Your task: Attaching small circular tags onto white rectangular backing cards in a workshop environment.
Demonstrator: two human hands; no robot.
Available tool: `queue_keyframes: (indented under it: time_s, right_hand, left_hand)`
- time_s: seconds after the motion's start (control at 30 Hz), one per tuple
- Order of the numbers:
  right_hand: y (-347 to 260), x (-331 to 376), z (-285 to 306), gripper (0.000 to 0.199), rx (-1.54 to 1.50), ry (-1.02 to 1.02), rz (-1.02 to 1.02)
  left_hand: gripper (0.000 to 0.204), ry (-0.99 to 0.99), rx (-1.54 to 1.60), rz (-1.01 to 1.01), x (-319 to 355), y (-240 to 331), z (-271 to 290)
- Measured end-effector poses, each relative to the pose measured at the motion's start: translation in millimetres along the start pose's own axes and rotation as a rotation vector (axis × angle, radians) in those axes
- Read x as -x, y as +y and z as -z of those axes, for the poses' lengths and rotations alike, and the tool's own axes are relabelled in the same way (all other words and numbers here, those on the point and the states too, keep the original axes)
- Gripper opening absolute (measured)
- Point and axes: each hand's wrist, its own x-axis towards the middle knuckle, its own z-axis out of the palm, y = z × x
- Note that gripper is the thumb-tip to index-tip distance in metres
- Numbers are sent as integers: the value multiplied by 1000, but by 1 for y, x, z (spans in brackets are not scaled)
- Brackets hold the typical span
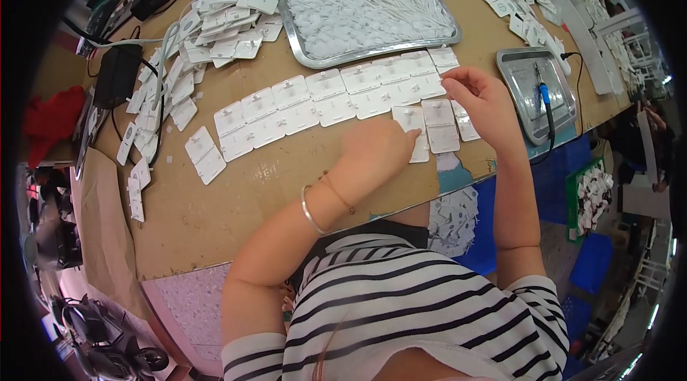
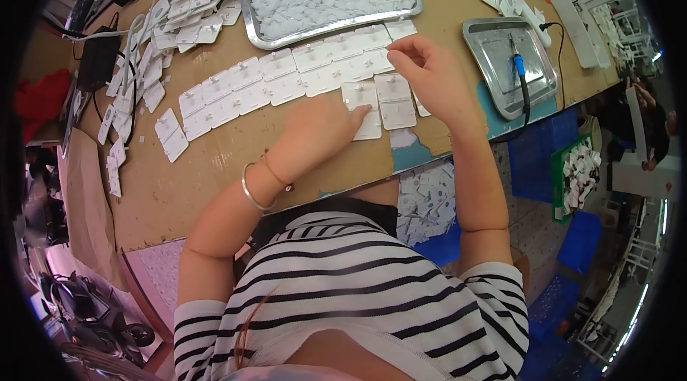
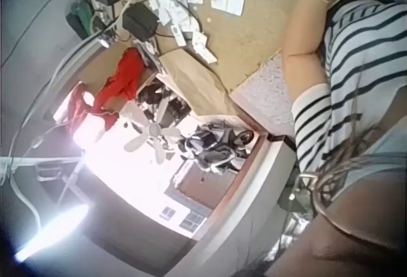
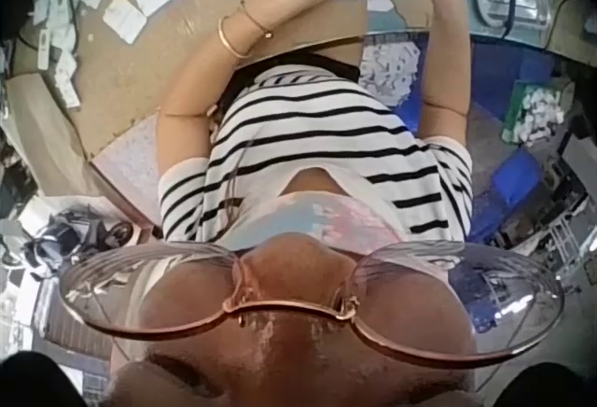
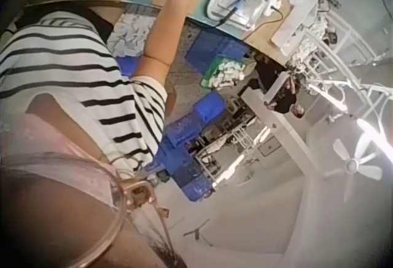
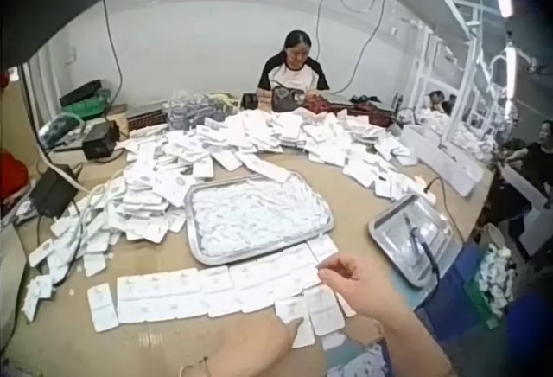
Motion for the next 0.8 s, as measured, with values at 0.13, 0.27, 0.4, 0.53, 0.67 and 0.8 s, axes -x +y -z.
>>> queue_keyframes:
  time_s: [0.13, 0.27, 0.4, 0.53, 0.67, 0.8]
  right_hand:
    - [4, 1, -1, 19, -7, -34, 23]
    - [5, -3, 8, 19, -8, -17, 15]
    - [0, -34, 1, 20, 16, -28, 82]
    - [-4, -92, -17, 21, 224, 57, 177]
    - [16, -156, -32, 18, 512, 172, 281]
    - [26, -180, -34, 18, 648, 124, 242]
  left_hand:
    - [55, -55, -18, -61, -7, -2, 26]
    - [25, 699, -212, 79, -35, -80, 77]
    - [12, 731, -827, 98, -36, -162, 105]
    - [10, 768, -820, -116, -35, -189, 119]
    - [21, 991, -261, -175, -24, -167, 133]
    - [23, 942, 223, 65, -8, -137, 120]
